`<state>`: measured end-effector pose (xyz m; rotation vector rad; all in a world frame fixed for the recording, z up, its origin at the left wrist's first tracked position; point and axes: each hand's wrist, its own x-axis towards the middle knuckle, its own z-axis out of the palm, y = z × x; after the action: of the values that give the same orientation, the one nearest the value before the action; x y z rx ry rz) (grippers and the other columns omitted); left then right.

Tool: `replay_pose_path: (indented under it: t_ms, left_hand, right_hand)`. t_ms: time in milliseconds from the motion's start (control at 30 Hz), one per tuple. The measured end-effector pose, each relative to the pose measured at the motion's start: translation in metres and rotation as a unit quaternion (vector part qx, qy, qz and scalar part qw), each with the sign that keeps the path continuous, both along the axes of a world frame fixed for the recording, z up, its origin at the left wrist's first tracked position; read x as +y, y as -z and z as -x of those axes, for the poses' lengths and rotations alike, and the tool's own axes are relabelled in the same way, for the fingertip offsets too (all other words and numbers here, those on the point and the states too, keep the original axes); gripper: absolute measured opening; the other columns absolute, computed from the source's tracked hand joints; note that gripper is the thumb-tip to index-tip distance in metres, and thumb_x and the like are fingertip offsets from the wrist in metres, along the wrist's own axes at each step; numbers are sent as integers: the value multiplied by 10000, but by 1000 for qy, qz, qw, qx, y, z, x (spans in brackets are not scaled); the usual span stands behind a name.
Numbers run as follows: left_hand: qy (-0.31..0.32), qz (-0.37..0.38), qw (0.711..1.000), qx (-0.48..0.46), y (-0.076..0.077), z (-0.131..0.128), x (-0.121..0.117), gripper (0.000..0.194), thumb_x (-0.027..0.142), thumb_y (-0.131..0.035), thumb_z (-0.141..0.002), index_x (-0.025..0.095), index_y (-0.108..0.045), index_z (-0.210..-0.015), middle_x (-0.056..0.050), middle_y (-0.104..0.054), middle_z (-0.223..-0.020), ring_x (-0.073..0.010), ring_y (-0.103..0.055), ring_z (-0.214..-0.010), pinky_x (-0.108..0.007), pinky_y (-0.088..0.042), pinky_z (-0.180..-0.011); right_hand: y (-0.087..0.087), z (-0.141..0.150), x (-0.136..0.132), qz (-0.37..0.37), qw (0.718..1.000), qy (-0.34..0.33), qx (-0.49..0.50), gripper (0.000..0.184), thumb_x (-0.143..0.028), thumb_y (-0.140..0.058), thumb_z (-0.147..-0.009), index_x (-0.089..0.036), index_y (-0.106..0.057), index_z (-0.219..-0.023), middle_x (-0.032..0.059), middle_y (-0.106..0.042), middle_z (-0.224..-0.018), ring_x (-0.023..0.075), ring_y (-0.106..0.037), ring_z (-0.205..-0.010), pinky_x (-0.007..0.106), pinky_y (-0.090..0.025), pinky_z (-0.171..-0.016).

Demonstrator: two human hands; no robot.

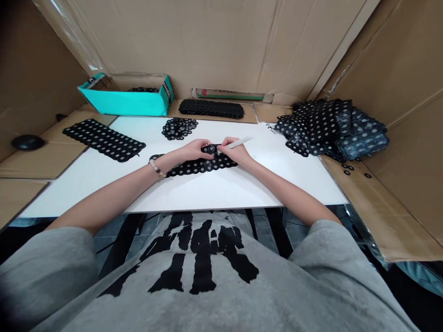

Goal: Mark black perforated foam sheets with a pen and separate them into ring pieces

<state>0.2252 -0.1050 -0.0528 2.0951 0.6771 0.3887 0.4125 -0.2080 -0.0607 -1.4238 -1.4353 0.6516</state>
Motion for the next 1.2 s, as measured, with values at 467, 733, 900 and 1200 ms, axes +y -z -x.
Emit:
replay_pose_path:
  t_ms: [467, 733, 900, 1200]
  left_hand:
    - [-57, 86, 994, -40, -3, 2, -14, 636, 205, -844, -591, 152, -677, -1202, 16, -695, -787, -175, -617, -750, -319, -475, -839]
    - [-58, 151, 986, -48, -10, 4, -10, 623, 195, -852, -566, 159, -702, -1170, 7, -702, -816, -184, -634, -801, -306, -464, -832]
    - [-20, 124, 992, -6, -11, 7, -1, 641, 295, -875, -588, 182, -707, -1197, 17, -690, -757, -204, -641, -776, -310, -472, -786]
    - [-7, -96, 995, 25, -4, 2, -7, 180, 276, -752, -708, 177, -753, -859, -28, -757, -863, -215, -656, -854, -327, -475, -865]
  right_hand:
    - [-1, 5, -2, 5, 1000, 8, -2, 272, -442, -680, -730, -221, -550, -638, -15, -588, -638, 161, -511, -660, 312, -413, -684]
    - [3, 15, -2, -20, 995, 15, -94, 220, -380, -607, -820, -236, -510, -685, -8, -595, -675, 181, -529, -701, 315, -394, -672]
    - [-3, 9, 3, -11, 994, 10, -108, 189, -343, -620, -791, -224, -538, -669, -4, -612, -687, 175, -534, -699, 315, -400, -683]
    - [-15, -3, -4, 6, 998, -8, -55, 190, -307, -684, -739, -209, -578, -616, 29, -723, -815, 187, -641, -801, 332, -475, -802]
